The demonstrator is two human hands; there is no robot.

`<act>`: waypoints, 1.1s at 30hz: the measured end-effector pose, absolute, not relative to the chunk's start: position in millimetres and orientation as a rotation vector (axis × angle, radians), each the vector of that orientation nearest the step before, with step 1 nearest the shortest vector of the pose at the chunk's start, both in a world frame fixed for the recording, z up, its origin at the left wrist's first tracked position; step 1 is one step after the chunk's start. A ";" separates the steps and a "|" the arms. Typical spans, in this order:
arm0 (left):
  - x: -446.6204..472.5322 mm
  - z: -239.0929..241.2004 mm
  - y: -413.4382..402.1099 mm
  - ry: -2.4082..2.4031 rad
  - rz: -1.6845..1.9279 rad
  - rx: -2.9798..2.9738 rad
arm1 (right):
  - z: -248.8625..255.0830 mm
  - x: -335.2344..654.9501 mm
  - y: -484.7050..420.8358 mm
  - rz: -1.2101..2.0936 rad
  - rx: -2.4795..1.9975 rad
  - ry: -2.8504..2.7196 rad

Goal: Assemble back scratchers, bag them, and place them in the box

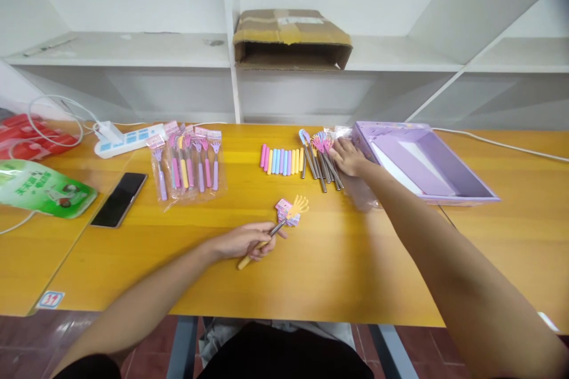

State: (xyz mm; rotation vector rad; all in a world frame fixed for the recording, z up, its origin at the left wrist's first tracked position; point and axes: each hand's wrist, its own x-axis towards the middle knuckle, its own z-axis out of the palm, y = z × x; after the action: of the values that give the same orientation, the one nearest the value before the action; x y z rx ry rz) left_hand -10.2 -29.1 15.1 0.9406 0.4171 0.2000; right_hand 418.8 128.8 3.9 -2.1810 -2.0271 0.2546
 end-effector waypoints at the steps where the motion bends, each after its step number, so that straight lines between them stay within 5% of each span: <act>1: -10.0 15.1 -28.8 0.411 0.212 0.948 | 13.4 417.7 129.3 0.224 -2.167 -2.018; 6: -11.3 23.2 -31.2 0.467 0.264 1.142 | 71.2 395.2 92.0 0.049 -1.836 -1.936; 11: -15.6 28.7 -36.6 0.741 0.537 1.780 | 77.4 306.7 -28.8 1.002 -1.094 -2.305; 19: -6.0 39.3 -40.9 0.731 0.393 2.433 | 25.0 216.9 -90.3 1.173 -0.999 -1.964; 33: -8.1 41.5 -40.4 0.542 0.537 2.935 | 25.1 226.4 -94.1 1.372 -0.884 -1.635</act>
State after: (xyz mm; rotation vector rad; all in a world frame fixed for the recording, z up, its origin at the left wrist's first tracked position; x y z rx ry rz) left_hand -8.1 -40.4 41.5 2.9354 0.5423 0.5373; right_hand 226.4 -94.1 25.1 -0.8839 -1.6349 1.3721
